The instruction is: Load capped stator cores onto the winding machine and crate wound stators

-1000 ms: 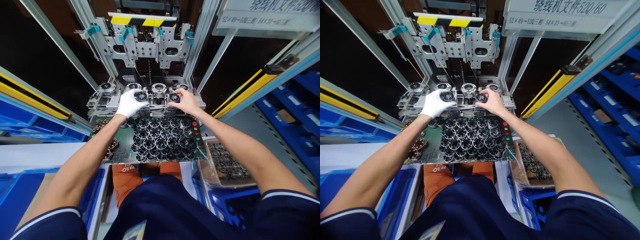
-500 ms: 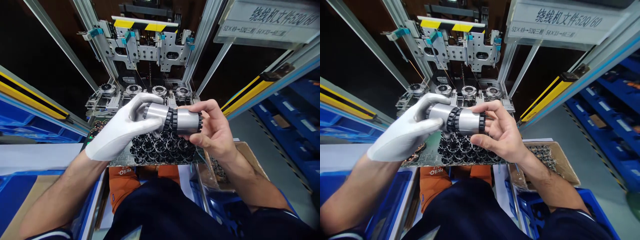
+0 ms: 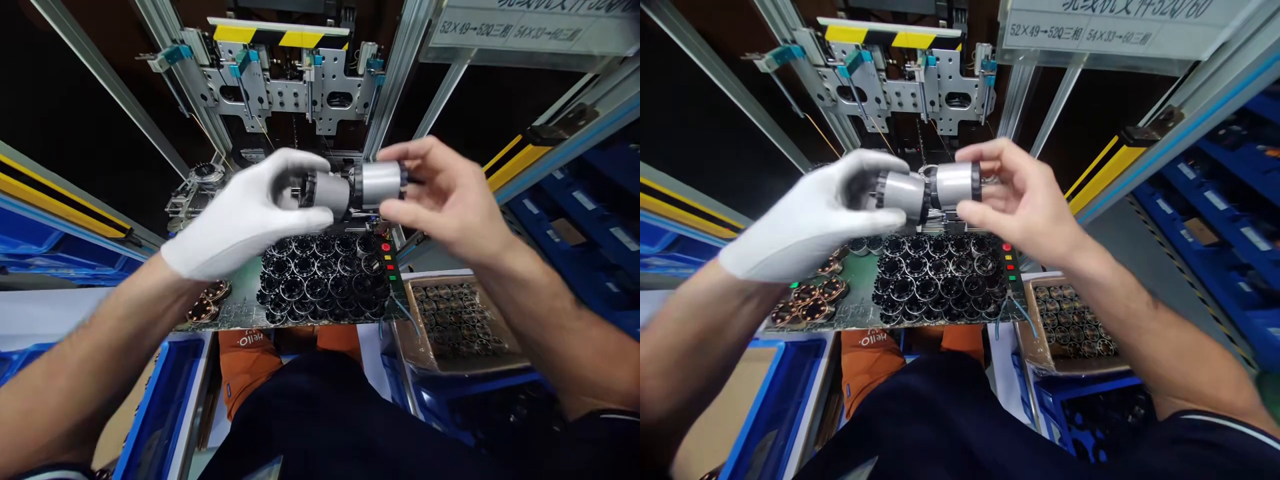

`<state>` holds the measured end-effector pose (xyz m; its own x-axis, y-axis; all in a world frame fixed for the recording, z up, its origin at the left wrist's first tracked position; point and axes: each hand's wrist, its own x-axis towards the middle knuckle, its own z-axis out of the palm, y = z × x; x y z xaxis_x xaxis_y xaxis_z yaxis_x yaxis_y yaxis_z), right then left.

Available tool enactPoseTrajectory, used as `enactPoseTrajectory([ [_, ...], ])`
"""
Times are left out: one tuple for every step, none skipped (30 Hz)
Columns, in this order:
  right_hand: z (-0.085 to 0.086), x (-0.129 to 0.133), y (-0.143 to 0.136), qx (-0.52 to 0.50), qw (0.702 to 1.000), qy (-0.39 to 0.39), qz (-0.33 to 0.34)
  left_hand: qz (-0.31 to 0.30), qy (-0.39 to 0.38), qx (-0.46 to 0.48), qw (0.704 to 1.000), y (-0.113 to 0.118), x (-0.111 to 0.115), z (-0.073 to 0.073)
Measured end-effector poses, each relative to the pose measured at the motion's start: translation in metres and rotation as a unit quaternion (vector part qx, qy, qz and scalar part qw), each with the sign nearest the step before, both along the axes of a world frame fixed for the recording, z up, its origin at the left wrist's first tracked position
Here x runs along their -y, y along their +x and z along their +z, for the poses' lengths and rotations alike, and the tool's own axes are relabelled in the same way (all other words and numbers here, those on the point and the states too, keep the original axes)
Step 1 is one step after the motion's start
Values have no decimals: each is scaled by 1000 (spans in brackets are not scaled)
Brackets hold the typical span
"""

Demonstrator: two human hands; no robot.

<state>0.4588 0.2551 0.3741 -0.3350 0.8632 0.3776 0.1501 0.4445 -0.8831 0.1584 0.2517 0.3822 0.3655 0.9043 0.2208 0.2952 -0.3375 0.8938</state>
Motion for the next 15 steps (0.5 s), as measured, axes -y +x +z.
enactPoseTrajectory([
  [5, -19, 5, 39, 999, 29, -23, 17, 52, -49, 997, 3, -17, 5],
  [9, -41, 10, 81, 994, 60, -51, 38, 100, -97, 989, 8, -36, 8],
  [10, -64, 14, 131, 984, 89, -83, 58, 142, -143, 978, 13, -56, 10],
  [9, -88, 17, 188, 969, 106, -117, 79, 176, -188, 963, 19, -79, 10],
  [5, -112, 20, 247, 951, 114, -146, 98, 194, -231, 948, 25, -102, 7],
  [-1, -135, 22, 304, 930, 120, -171, 113, 199, -271, 935, 32, -124, 2],
  [-9, -156, 23, 357, 906, 119, -193, 131, 197, -300, 924, 37, -146, -5],
  [-18, -175, 24, 406, 883, 110, -209, 144, 182, -320, 919, 43, -167, -13],
  [-28, -191, 25, 447, 862, 97, -221, 156, 160, -335, 915, 47, -185, -23],
  [-38, -203, 26, 476, 845, 83, -228, 165, 140, -346, 913, 50, -202, -33],
  [-47, -214, 27, 494, 835, 71, -231, 170, 120, -357, 911, 51, -216, -44],
  [-56, -221, 28, 504, 830, 64, -230, 172, 105, -368, 908, 51, -227, -53],
  [-62, -227, 30, 506, 830, 61, -226, 171, 94, -378, 905, 50, -237, -62],
  [-68, -231, 32, 506, 832, 62, -220, 169, 85, -386, 903, 47, -244, -69],
  [-71, -235, 35, 506, 833, 64, -213, 165, 78, -391, 902, 43, -250, -75],
])
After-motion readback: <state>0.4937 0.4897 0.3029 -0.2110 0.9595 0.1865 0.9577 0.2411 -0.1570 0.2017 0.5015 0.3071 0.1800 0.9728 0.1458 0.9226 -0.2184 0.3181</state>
